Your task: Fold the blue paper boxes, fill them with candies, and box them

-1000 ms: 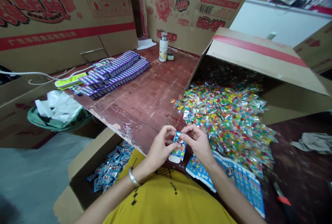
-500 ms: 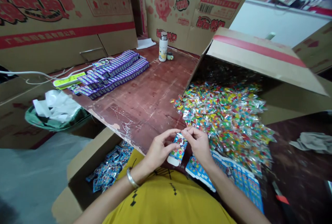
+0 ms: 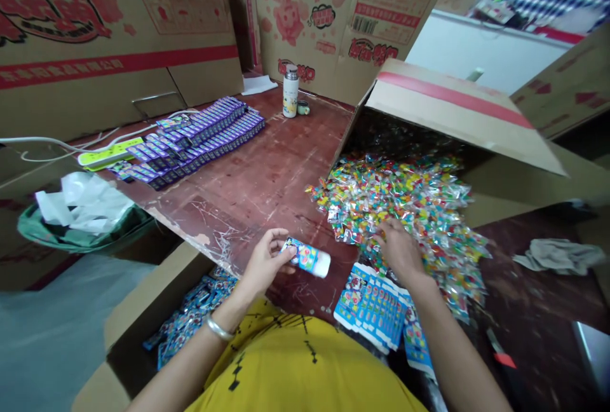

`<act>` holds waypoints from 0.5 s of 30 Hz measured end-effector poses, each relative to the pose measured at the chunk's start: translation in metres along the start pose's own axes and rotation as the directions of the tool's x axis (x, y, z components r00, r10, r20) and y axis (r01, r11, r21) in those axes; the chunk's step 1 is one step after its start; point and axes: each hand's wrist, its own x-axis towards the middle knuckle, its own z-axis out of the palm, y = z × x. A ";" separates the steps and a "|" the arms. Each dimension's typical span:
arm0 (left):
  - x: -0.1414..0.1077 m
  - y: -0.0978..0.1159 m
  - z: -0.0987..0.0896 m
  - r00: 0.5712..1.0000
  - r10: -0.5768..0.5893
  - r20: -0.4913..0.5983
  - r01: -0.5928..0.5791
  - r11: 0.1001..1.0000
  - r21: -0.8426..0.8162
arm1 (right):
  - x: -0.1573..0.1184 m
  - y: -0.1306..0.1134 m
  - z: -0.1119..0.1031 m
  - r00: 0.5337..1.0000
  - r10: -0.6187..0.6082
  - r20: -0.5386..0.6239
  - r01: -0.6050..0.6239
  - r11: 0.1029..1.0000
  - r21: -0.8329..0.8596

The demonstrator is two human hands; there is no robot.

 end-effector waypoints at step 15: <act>0.001 -0.014 0.029 0.940 0.029 0.339 -0.090 0.982 0.164 | -0.004 -0.067 -0.060 0.963 -0.139 0.233 -0.173 0.345 0.922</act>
